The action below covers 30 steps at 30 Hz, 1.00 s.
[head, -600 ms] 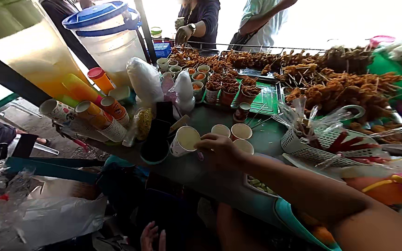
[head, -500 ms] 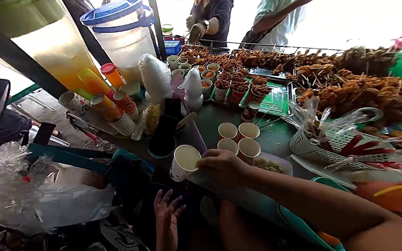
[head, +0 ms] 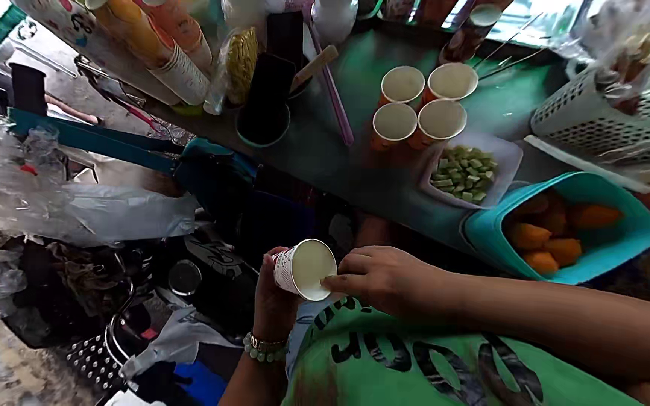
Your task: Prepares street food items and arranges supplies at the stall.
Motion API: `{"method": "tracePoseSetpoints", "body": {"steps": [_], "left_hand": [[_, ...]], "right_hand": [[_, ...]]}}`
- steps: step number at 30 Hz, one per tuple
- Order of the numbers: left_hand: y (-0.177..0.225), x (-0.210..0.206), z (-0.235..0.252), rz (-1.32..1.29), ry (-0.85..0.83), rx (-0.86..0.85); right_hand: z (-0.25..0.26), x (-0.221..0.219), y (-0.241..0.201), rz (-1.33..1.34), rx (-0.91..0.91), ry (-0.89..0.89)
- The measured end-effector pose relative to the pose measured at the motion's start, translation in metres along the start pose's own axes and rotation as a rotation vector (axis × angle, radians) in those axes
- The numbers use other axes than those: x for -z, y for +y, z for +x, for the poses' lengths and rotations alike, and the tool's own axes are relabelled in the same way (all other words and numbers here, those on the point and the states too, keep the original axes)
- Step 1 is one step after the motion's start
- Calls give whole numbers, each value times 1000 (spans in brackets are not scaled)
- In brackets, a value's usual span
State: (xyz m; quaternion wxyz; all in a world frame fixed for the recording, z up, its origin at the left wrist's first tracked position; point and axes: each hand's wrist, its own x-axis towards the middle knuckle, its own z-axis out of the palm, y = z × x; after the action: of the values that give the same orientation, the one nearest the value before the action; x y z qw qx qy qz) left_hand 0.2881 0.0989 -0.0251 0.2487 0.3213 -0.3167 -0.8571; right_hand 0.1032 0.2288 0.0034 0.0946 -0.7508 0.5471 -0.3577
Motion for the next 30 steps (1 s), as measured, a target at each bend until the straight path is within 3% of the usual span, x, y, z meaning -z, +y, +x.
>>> {"method": "tracePoseSetpoints", "body": {"steps": [4, 6, 9, 13, 15, 17, 21, 24, 27, 30], "left_hand": [[5, 16, -41, -7, 244, 238], [6, 28, -58, -82, 258, 313], [3, 49, -71, -154, 210, 349], [8, 37, -67, -77, 281, 260], [24, 35, -47, 67, 343, 142], [52, 30, -17, 339, 444, -90], [132, 8, 52, 782, 574, -840], [205, -24, 99, 995, 580, -1344], [261, -70, 136, 1254, 582, -1482], [296, -121, 168, 1495, 624, -1312]], "right_hand": [[-4, -13, -19, 158, 40, -252], [-3, -13, -24, 201, 74, -304], [-3, -11, -24, 190, 99, -277], [-8, -13, -17, 195, 59, -228], [-11, -12, -6, 174, -5, -215], [-17, -11, 6, 79, -116, -240], [-41, -8, 23, -74, -327, -311], [-69, -14, 32, -139, -357, -178], [-89, -11, 33, -161, -462, -159], [-91, 3, 32, -39, -607, -287]]}}
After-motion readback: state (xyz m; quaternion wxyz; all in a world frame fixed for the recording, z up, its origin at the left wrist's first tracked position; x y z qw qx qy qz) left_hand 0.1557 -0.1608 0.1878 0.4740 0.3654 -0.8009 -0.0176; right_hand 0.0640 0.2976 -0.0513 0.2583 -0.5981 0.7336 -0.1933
